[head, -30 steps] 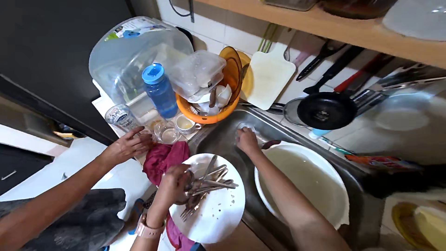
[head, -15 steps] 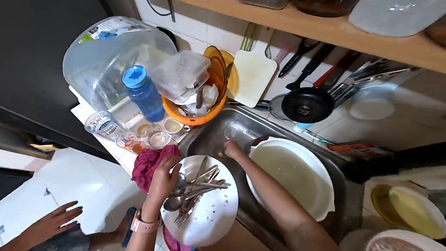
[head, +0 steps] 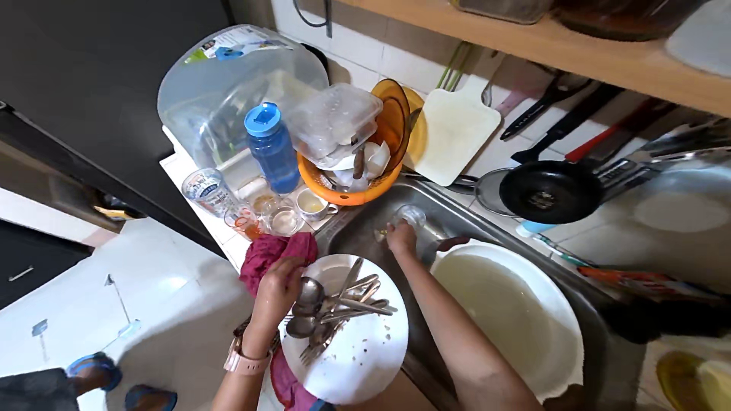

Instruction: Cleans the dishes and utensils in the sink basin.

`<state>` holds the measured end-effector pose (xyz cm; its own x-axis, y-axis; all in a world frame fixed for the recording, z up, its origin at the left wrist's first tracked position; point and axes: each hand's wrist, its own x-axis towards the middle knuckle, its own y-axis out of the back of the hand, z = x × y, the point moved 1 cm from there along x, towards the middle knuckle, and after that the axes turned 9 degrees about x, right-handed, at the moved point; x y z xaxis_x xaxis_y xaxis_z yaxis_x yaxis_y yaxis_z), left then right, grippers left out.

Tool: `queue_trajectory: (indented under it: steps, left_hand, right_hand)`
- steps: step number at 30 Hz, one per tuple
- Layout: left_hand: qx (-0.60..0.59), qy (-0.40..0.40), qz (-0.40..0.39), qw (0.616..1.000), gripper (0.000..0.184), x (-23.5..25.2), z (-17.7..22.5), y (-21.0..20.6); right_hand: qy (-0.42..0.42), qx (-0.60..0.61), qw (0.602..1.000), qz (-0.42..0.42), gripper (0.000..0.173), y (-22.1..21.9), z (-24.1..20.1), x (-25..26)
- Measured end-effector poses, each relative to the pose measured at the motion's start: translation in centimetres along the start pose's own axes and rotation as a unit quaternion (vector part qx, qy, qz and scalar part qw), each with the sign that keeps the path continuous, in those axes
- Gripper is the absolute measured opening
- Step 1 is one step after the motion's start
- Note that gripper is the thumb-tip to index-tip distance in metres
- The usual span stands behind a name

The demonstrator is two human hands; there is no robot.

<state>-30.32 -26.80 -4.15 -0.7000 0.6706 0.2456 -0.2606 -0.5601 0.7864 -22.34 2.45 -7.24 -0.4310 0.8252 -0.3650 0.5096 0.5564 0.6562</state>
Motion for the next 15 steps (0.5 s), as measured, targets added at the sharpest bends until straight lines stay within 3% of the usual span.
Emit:
queue_trajectory:
  steps: [2,4,8,12,15]
  left_hand:
    - [0.013,0.025,0.011,1.000,0.025,0.3,-0.5,0.5]
    - [0.038,0.045,0.040,0.997,0.026,0.9,-1.1,1.0]
    - [0.070,0.064,0.089,0.992,0.028,2.7,-2.0,2.3]
    - [0.077,0.054,0.067,0.993,0.027,4.4,-2.1,2.0]
    - [0.082,0.066,0.000,0.994,0.032,5.8,-1.7,1.2]
  right_hand:
    - [0.068,-0.076,0.995,0.019,0.045,0.3,-1.0,-1.3]
    - [0.191,-0.078,0.978,0.021,0.037,-0.2,-2.2,-2.7]
    - [0.393,-0.087,0.909,-0.104,0.031,-2.7,-5.8,-5.0]
    - [0.406,-0.190,0.875,-0.182,0.047,-5.9,-10.1,-5.2]
    - [0.368,-0.216,0.886,-0.179,0.039,-7.5,-11.5,-4.5]
